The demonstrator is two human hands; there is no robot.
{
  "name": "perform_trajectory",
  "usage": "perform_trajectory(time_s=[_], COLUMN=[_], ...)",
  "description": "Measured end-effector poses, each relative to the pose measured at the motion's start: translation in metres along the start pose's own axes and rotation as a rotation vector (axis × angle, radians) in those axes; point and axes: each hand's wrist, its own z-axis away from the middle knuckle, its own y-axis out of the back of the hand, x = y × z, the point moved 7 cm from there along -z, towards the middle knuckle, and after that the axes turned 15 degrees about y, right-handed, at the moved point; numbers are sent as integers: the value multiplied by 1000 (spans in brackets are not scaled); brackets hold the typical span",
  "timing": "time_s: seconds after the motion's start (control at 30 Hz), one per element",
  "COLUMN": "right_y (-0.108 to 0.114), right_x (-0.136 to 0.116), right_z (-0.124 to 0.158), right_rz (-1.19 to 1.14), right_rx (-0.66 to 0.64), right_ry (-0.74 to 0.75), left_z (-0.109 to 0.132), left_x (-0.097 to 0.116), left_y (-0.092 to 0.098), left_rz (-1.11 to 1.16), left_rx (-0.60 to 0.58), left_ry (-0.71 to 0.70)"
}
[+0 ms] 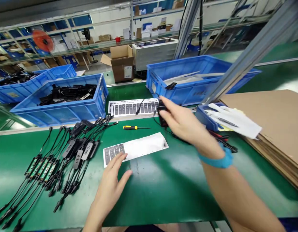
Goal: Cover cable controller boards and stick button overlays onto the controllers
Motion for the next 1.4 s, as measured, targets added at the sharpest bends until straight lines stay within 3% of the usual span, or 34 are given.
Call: perform_trajectory(time_s=[0.07,0.13,0.2,0.27,0.37,0.53,0.6,0.67,0.77,0.83,0.9,1.03,1.13,1.23,1.4], right_y=[18,22,17,2,-43,-155,-184,-198,-187,-163,-134,-80,-56,-51,-56], right_x=[31,62,85,91,71,-5,-25,-35,-42,-41,-36,-33,-46,-55,-57], right_z=[9,26,44,54,49,34,35,38,38,35,31,28,28,28,29], right_rz=[285,492,590,606,516,-54,-134,-144,-268,-409,-523,-709,-870,-911,-898], right_rx=[-136,-294,-378,-369,-330,-430,-449,-447,-358,-232,-101,164,324,344,280], right_ry=[-23,-100,-176,-199,-104,115,134,144,161,120,-15,-312,-356,-341,-312], left_z=[3,6,9,12,14,10,8,7,7,7,3,-12,-20,-25,-19], left_x=[-19,-36,-47,-51,-52,-56,-58,-59,-56,-51,-47,-53,-66,-73,-67], left_y=[0,-3,-9,-15,-17,-9,-9,-11,-13,-10,1,57,95,106,105], left_rz=[-187,-324,-434,-517,-593,-634,-641,-651,-666,-674,-666,-631,-598,-539,-360], left_rx=[74,145,191,218,280,367,359,354,345,327,329,556,697,691,659], left_ry=[-21,-55,-105,-151,-164,-109,-108,-108,-99,-105,-90,142,310,353,304])
